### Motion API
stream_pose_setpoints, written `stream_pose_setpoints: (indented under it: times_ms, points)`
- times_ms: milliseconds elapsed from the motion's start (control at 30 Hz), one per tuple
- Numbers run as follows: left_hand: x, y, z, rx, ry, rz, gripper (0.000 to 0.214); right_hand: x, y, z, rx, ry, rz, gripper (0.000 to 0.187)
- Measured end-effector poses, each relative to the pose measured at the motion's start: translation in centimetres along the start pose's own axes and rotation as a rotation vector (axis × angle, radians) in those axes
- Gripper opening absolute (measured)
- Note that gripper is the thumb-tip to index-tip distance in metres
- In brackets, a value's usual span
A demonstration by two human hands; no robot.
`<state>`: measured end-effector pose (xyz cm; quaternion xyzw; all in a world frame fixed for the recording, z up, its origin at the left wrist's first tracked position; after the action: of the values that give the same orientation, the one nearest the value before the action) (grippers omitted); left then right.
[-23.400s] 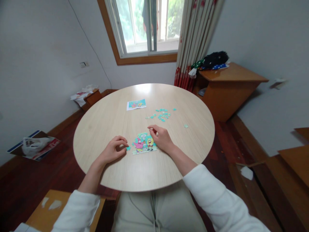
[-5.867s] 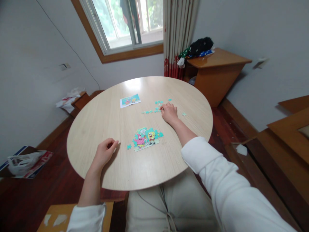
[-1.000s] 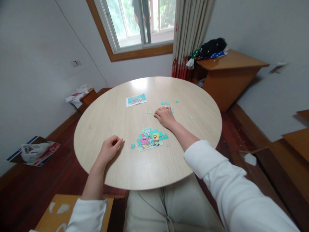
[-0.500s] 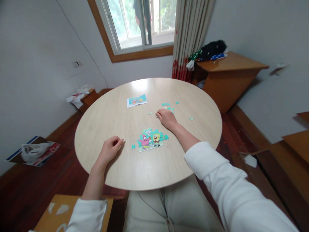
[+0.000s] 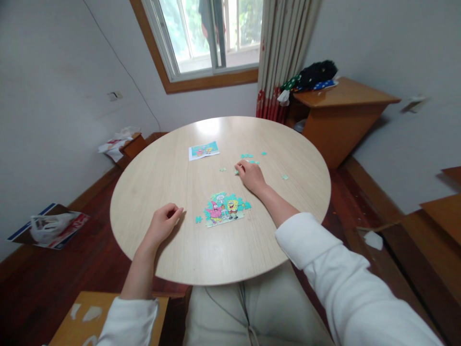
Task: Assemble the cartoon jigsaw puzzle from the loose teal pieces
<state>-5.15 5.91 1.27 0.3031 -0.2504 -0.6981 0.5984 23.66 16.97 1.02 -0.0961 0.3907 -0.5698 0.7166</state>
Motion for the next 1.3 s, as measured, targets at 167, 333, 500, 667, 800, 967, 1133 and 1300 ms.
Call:
stream_pose_setpoints:
  times_ms: [167,333,500,667,800,967,1133,1300]
  points:
    - [0.0,0.2,0.0,0.002,-0.001,0.010,0.030,-0.5,1.4,1.1,-0.426,0.174,-0.224,0.025]
    - [-0.1,0.4,0.0,0.007,0.001,0.008,0.030,-1.3,3.7,2.4,-0.611,0.339,-0.322,0.022]
    - [-0.1,0.3,0.1,0.010,0.008,0.002,0.030,-1.7,5.4,3.2,-0.643,0.416,-0.339,0.012]
    - [0.0,0.2,0.1,0.003,0.002,-0.004,0.030,-1.8,6.1,3.8,-0.609,0.474,-0.355,0.002]
    - [0.0,0.3,0.1,0.002,0.005,-0.005,0.030,-1.8,6.7,4.4,-0.587,0.547,-0.327,0.009]
    - [0.0,0.4,0.2,0.004,0.000,0.001,0.031,-1.9,7.8,5.0,-0.618,0.626,-0.362,0.016]
    - [0.0,0.1,0.1,0.007,0.000,-0.001,0.030,-2.0,8.5,4.9,-0.607,0.635,-0.407,0.013]
    - [0.0,0.3,0.1,-0.007,0.005,-0.005,0.030,-2.1,8.7,4.8,-0.544,0.638,-0.370,0.012]
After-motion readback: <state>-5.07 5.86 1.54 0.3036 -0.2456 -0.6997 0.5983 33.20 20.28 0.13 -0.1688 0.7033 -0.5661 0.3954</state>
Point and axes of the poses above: each hand's wrist, its own x-axis away from the middle knuckle, its own z-axis out of the back of the hand, y = z × x, the point moved 3 cm from there along -x, towards the middle knuckle, and after that the axes turned 4 degrees about -y, right-handed, at the moved point
